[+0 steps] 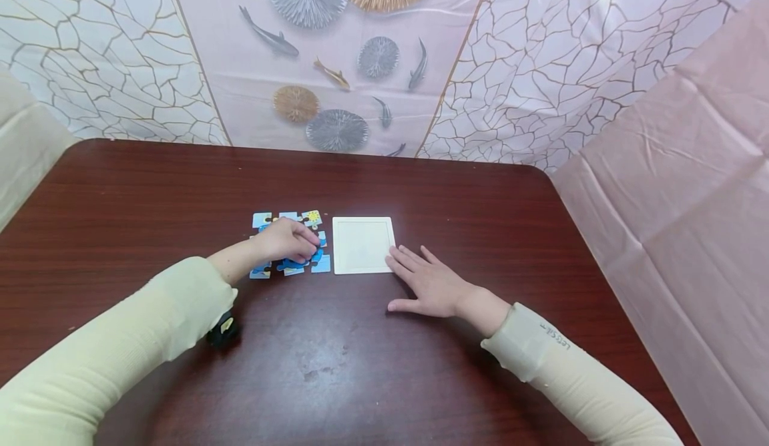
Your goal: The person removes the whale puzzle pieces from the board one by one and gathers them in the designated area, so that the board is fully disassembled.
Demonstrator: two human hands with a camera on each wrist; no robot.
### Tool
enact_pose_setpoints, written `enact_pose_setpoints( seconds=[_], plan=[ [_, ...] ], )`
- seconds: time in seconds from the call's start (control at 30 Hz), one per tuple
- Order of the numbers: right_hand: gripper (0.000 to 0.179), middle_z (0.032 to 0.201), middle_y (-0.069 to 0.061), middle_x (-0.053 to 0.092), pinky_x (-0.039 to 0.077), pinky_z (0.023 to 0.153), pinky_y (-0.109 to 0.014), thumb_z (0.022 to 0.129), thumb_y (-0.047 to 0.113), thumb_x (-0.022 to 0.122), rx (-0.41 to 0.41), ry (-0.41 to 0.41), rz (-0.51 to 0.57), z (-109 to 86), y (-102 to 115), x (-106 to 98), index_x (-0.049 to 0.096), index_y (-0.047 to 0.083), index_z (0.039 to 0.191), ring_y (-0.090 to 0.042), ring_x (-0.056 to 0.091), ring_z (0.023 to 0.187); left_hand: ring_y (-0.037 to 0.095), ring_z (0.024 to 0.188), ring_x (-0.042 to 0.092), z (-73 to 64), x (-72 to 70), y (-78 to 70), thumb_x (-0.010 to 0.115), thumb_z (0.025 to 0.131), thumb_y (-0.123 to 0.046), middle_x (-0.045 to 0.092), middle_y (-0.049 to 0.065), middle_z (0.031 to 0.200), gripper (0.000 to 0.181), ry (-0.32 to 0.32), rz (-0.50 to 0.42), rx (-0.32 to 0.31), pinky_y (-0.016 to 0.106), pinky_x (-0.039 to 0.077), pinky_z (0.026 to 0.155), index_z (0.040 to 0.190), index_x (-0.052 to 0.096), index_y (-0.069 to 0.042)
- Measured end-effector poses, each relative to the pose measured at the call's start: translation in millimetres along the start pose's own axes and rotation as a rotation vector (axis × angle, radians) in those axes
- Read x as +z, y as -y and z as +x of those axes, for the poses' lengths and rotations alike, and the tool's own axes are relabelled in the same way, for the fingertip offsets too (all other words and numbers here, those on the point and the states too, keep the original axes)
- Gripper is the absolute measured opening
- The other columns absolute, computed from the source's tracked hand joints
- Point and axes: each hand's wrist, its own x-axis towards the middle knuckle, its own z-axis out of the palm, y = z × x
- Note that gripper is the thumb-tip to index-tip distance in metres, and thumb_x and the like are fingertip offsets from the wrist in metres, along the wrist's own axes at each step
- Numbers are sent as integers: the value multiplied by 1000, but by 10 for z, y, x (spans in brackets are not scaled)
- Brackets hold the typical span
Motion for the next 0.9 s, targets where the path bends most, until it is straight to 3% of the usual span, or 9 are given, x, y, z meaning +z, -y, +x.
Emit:
enact_pose_setpoints(
  seconds=[0.63, 0.9],
  plan=[
    [80, 154, -11, 26, 17, 114, -57, 87, 60, 49, 8, -6, 14, 0, -13, -3, 32, 9, 146, -30, 21, 143, 12, 74, 65, 7, -16, -16, 60, 90, -14, 67, 19, 104, 35, 53, -83, 9, 31, 57, 78, 119, 58, 6],
    [75, 150, -10, 34, 23, 112, -57, 87, 59, 50, 12, -86, 2, 53, -40, -46, 36, 12, 144, -32, 26, 141, 15, 78, 65, -10, -68, 43, 59, 92, -17, 66, 20, 105, 38, 46, -181, 28, 31, 57, 80, 123, 55, 5]
  ],
)
